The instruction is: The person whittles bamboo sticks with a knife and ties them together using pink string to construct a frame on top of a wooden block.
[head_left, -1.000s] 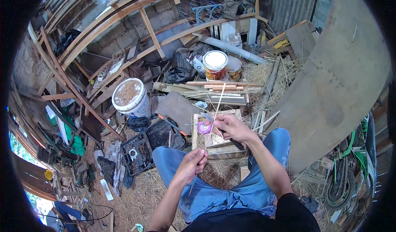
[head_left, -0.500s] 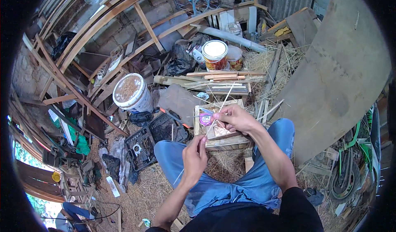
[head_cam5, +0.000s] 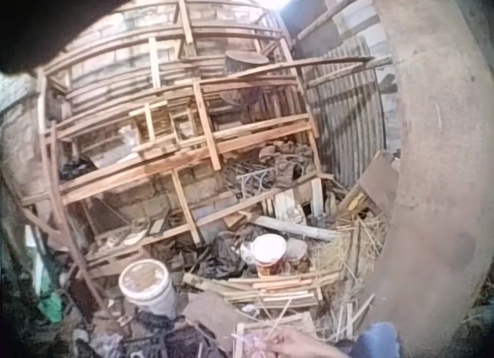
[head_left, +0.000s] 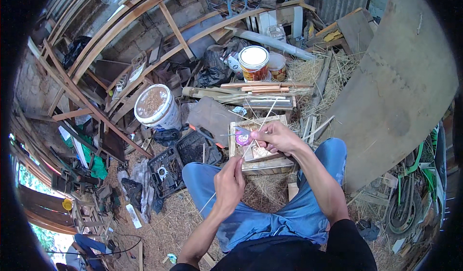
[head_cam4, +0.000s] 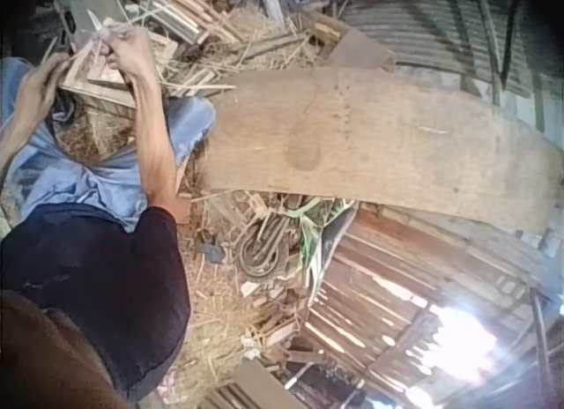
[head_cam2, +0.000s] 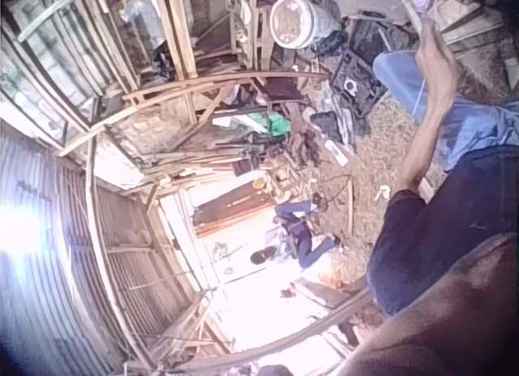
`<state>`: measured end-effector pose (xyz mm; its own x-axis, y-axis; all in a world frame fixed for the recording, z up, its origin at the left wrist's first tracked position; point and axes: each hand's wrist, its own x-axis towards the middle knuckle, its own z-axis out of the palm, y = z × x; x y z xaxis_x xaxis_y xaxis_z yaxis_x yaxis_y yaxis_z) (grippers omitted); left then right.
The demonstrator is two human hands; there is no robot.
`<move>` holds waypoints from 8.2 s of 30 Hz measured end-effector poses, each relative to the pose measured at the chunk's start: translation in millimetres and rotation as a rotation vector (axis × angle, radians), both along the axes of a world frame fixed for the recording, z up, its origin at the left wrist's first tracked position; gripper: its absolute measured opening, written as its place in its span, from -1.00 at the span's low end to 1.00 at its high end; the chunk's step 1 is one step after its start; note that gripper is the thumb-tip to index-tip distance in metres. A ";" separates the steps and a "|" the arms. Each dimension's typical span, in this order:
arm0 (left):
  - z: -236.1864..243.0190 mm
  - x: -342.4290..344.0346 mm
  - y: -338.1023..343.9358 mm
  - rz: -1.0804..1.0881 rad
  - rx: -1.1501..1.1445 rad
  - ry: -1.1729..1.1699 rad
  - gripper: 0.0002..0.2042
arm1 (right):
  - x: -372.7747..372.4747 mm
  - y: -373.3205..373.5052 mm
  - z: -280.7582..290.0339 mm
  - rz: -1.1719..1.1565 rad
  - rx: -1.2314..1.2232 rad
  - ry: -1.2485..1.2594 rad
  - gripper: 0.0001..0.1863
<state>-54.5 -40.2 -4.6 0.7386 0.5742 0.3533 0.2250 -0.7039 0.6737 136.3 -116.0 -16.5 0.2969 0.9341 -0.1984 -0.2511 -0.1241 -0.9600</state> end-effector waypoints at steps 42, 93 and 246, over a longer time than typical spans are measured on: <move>4.9 6.8 28.7 -0.257 -1.205 -0.027 -0.81 | -24.7 4.8 2.5 0.116 0.185 0.046 -0.61; -20.9 -19.6 22.2 -0.231 -0.960 0.011 -0.80 | 13.2 -6.1 -1.7 -0.145 -0.015 0.021 -0.68; -161.6 56.1 112.7 -0.018 -0.342 -0.137 -0.92 | -78.6 51.8 -184.3 -0.259 -0.448 -0.503 -0.68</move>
